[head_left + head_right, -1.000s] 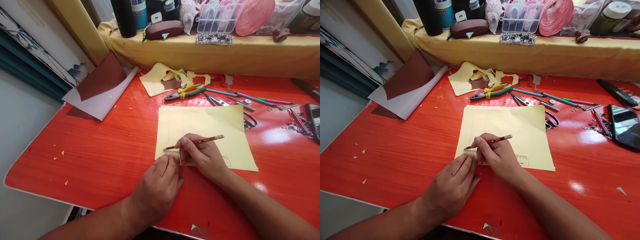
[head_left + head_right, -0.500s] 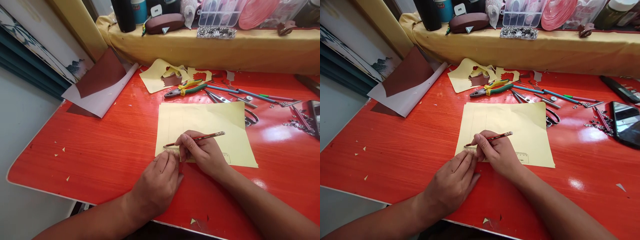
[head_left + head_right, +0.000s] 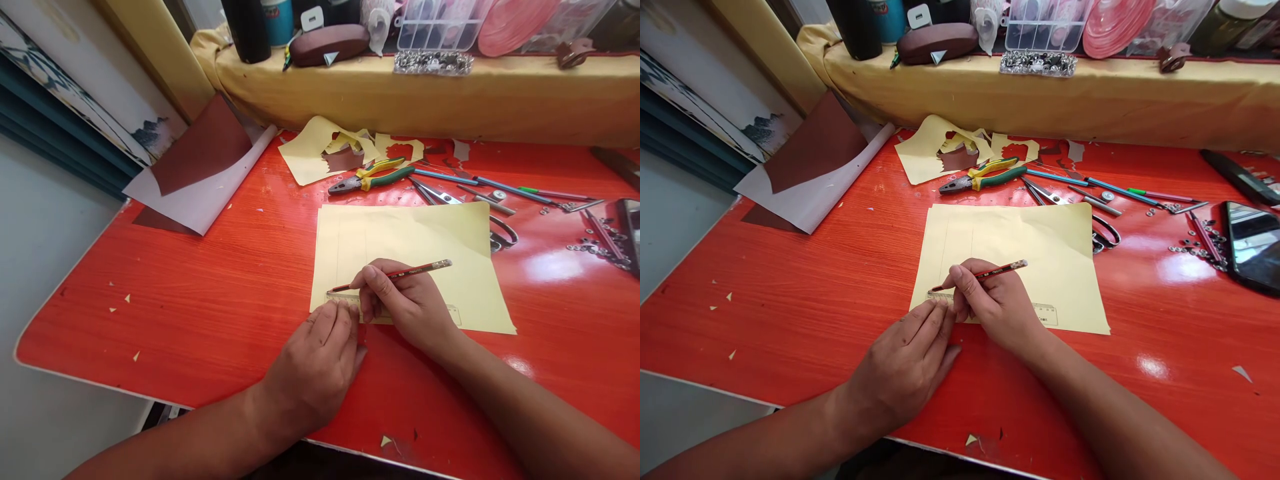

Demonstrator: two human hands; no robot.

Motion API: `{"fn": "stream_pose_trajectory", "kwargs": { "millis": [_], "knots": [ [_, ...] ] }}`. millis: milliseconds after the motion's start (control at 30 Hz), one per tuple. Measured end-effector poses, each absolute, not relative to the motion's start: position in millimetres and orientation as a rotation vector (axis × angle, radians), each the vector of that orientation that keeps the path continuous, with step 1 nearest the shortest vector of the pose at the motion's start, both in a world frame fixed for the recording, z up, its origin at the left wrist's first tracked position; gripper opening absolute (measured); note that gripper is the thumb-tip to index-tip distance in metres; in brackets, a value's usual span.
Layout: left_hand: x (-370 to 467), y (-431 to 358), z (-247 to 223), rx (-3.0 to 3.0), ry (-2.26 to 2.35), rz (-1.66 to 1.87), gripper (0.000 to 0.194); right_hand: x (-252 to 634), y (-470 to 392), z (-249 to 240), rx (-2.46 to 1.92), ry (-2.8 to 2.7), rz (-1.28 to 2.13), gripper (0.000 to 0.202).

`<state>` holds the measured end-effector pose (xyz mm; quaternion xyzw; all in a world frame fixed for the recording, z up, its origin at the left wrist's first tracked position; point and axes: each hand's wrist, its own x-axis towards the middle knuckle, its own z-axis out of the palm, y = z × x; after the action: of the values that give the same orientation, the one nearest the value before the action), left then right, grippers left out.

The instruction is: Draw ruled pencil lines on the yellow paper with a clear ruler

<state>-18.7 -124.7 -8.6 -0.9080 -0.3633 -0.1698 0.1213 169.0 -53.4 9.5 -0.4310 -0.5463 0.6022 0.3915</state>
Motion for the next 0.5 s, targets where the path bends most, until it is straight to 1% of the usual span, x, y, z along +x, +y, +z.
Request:
{"fn": "stream_pose_trajectory", "kwargs": {
  "millis": [500],
  "knots": [
    [-18.0, -124.4, -10.0, -2.648, -1.077, -0.528, 0.038, 169.2, -54.5, 7.1, -1.103, -1.422, 1.518, 0.044]
  ]
}}
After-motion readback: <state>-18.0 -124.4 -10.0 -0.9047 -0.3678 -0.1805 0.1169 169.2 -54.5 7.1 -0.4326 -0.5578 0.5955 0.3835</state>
